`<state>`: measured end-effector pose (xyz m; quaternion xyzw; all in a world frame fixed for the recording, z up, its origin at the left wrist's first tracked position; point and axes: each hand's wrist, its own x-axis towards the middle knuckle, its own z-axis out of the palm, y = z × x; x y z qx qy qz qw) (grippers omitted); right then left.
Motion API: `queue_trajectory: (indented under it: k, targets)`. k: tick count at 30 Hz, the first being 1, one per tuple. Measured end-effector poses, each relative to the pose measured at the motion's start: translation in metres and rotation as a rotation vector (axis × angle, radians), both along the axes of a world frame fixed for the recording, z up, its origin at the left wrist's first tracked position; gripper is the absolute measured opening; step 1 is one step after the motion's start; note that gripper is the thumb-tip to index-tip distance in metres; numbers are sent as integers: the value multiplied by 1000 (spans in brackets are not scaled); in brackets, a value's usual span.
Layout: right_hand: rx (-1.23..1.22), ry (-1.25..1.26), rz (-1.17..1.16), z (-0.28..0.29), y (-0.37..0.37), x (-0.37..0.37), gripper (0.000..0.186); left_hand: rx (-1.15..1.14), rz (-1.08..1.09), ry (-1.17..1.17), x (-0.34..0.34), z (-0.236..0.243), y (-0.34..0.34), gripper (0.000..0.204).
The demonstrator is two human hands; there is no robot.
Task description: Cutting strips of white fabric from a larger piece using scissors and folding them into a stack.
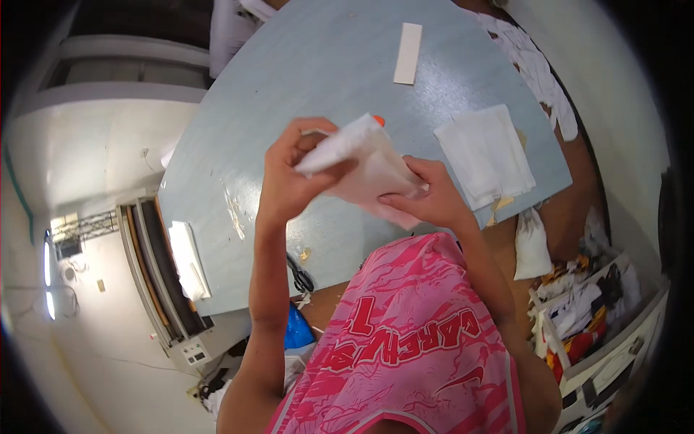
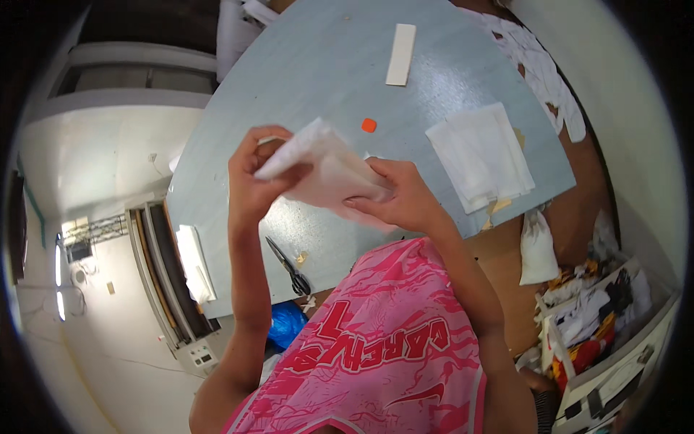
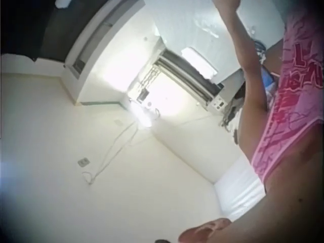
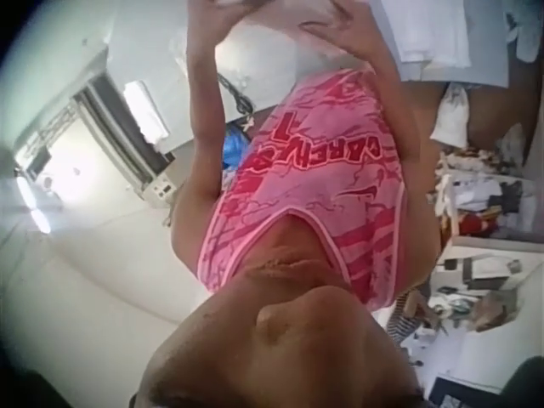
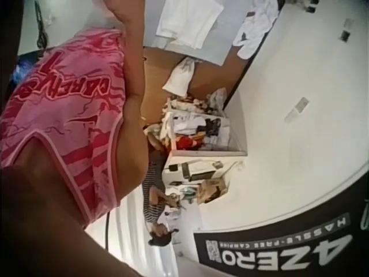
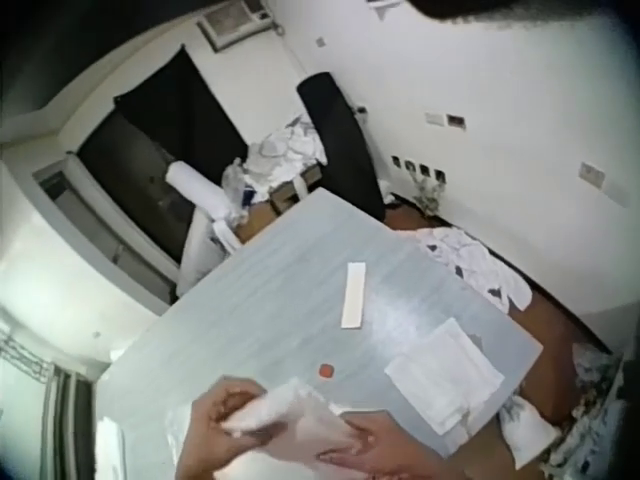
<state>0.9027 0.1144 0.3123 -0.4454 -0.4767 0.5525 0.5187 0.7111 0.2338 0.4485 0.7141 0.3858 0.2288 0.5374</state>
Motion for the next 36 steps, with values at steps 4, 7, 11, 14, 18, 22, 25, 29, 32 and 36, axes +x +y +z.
queue_trajectory:
  k: [4, 7, 11, 14, 18, 22, 25, 29, 32, 36]
  targets:
    - [-110, 295, 42, 22, 9, -33, 39, -492, 331, -561, -31, -61, -8, 53]
    - [-399, 536, 65, 16, 17, -56, 40, -750, 523, -631, -37, -117, -52, 77]
    - [-575, 565, 4, -10, 3, -72, 44, -992, 350, -917, -38, -135, -77, 82]
    - [-596, 581, 29, -15, -2, -73, 44, -945, 305, -1014, -39, -145, -75, 87]
    - [-633, 553, 103, -14, -5, -78, 44, -934, 551, -1004, -52, -136, -77, 96]
    - [-596, 563, 182, -17, -6, -84, 45, -955, 652, -1068, -60, -132, -99, 99]
    - [-618, 591, 133, -17, -10, -88, 41, -824, 559, -851, -64, -138, -112, 87]
    - [-703, 451, 86, -23, -14, -93, 43, -885, 531, -629, -67, -140, -110, 54]
    - [-720, 334, 100, -19, -15, -108, 41, -932, 602, -802, -76, -163, -104, 48]
    - [-663, 221, 120, -23, -29, -123, 44, -894, 509, -890, -89, -155, -100, 50]
